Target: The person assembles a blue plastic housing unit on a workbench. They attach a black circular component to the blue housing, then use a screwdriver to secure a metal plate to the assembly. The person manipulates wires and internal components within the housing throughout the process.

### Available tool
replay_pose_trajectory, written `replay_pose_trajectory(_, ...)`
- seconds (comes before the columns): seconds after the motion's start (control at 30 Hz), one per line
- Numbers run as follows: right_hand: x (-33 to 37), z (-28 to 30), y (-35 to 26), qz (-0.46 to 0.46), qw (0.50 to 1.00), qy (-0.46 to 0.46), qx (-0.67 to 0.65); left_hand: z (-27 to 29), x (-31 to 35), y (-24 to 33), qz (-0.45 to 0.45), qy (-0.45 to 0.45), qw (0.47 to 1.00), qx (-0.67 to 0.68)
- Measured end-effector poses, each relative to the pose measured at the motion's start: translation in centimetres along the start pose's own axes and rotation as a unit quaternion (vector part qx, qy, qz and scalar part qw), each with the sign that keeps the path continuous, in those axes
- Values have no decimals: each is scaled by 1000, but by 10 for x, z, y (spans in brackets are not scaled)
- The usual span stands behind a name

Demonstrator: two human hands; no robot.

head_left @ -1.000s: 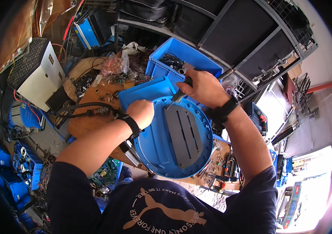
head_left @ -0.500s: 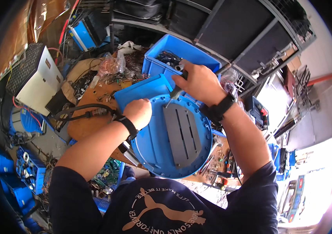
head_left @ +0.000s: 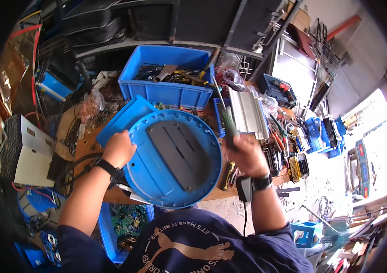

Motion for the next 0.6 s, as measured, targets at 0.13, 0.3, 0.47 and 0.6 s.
replay_pose_trajectory(0.13, 53, 5, 76, -195, 910, 11, -366, 2, -1, 2, 1, -3, 1000, -13)
replay_pose_trajectory(0.3, 52, -27, 94, -244, 938, 73, -234, 5, -1, 4, 20, -11, 999, -28)
replay_pose_trajectory(0.47, 47, -48, 101, -245, 930, 91, -257, 10, -1, 15, 51, -22, 997, -48)
replay_pose_trajectory(0.6, 46, -40, 96, -214, 942, 82, -245, 12, 0, 15, 68, -22, 997, -8)
Point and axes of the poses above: each hand's wrist, its own x-axis away from the middle knuckle, its own z-axis out of the back of the hand, y = z × x, the point moved 1 cm from there along -x, towards the middle knuckle, and after that the axes turned 7 degrees about y, right-handed, at the moved point
